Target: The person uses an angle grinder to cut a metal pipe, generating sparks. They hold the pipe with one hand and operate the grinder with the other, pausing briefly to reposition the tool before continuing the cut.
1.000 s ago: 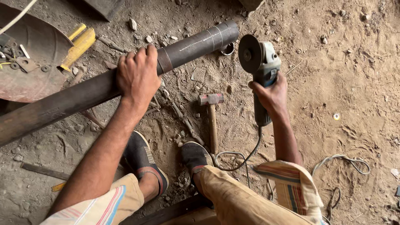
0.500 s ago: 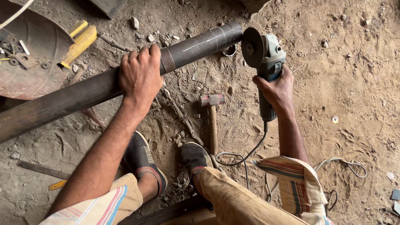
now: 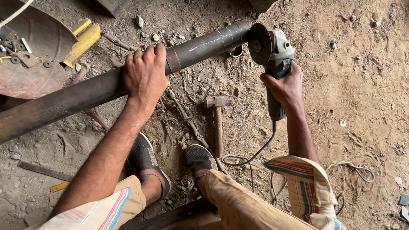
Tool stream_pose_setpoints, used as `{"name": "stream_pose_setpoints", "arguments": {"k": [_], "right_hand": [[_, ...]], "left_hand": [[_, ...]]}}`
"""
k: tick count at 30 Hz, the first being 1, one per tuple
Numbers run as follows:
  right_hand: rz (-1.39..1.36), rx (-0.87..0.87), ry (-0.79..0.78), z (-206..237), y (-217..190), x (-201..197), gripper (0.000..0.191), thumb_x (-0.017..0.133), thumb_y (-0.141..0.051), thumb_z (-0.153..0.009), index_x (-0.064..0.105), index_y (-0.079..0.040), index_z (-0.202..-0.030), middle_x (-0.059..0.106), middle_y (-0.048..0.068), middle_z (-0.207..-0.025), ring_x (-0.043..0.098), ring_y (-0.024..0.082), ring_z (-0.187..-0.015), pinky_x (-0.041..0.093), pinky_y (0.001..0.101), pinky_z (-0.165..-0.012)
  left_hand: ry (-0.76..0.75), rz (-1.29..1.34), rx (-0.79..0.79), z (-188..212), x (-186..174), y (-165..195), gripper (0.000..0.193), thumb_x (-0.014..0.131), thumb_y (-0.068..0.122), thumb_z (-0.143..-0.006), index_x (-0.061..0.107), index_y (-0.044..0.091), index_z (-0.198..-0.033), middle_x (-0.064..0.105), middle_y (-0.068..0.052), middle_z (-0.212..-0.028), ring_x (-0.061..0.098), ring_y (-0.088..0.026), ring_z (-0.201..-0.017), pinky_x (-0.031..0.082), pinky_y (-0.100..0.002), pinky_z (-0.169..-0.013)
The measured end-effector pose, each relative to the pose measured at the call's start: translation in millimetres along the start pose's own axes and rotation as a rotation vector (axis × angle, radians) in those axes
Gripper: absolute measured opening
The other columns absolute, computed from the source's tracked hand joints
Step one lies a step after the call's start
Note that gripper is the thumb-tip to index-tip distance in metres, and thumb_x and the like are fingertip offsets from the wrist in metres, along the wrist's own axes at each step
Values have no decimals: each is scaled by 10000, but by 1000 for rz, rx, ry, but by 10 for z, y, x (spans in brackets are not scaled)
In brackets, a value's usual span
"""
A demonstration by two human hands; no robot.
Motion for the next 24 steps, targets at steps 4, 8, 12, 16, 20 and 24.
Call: {"name": "stream_pose_setpoints", "arguments": {"k": [4, 8, 12, 16, 20, 24], "right_hand": [[-41, -22, -6, -6, -62, 5, 532, 828, -294, -706, 586, -17, -1091, 686, 96, -947, 717, 197, -772, 678, 411, -763], [-15, -9, -12, -38, -103, 5, 520, 831, -285, -722, 589, -16, -1096, 687, 104, -945, 719, 196, -772, 677, 408, -760], [-30, -30, -31, -78, -155, 37, 497, 824, -277, -731, 601, -23, -1096, 697, 96, -935, 720, 192, -763, 679, 404, -761], [-52, -14, -53, -78, -130, 73, 475, 816, -261, -728, 604, -23, -1081, 692, 92, -913, 716, 191, -738, 690, 407, -763], [-14, -29, -41, -28, -51, 33, 473, 825, -242, -732, 590, -24, -1080, 682, 88, -929, 707, 181, -765, 679, 410, -767], [29, -22, -27, -16, 66, 10, 477, 818, -221, -702, 587, -41, -1078, 682, 83, -924, 698, 184, -757, 671, 408, -749]], "left_hand": [[-1, -6, 8, 3, -4, 9, 656, 926, 244, -749, 624, 29, -1290, 755, -175, -1131, 752, -310, -950, 576, -507, -931], [-5, -7, 8, -4, -3, 5, 670, 929, 258, -739, 622, 29, -1289, 753, -174, -1137, 750, -317, -960, 575, -510, -923], [-9, 5, 2, -9, 0, 3, 701, 937, 270, -720, 619, 26, -1296, 751, -179, -1137, 749, -319, -952, 569, -517, -935], [-10, 1, 3, -6, 4, 4, 684, 934, 260, -731, 622, 30, -1294, 755, -176, -1132, 751, -314, -947, 574, -507, -927], [-13, 0, 3, 3, 15, -3, 649, 926, 247, -757, 626, 27, -1289, 757, -178, -1131, 752, -310, -947, 583, -491, -910], [-15, 0, 3, 0, 21, -5, 614, 915, 212, -779, 629, 31, -1291, 754, -181, -1158, 752, -299, -946, 584, -484, -911]]}}
Point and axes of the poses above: each hand's wrist, its own z-axis away from the middle knuckle, its own x-axis out of the palm, y = z × x, the point moved 7 cm from there along -z, towards the middle knuckle
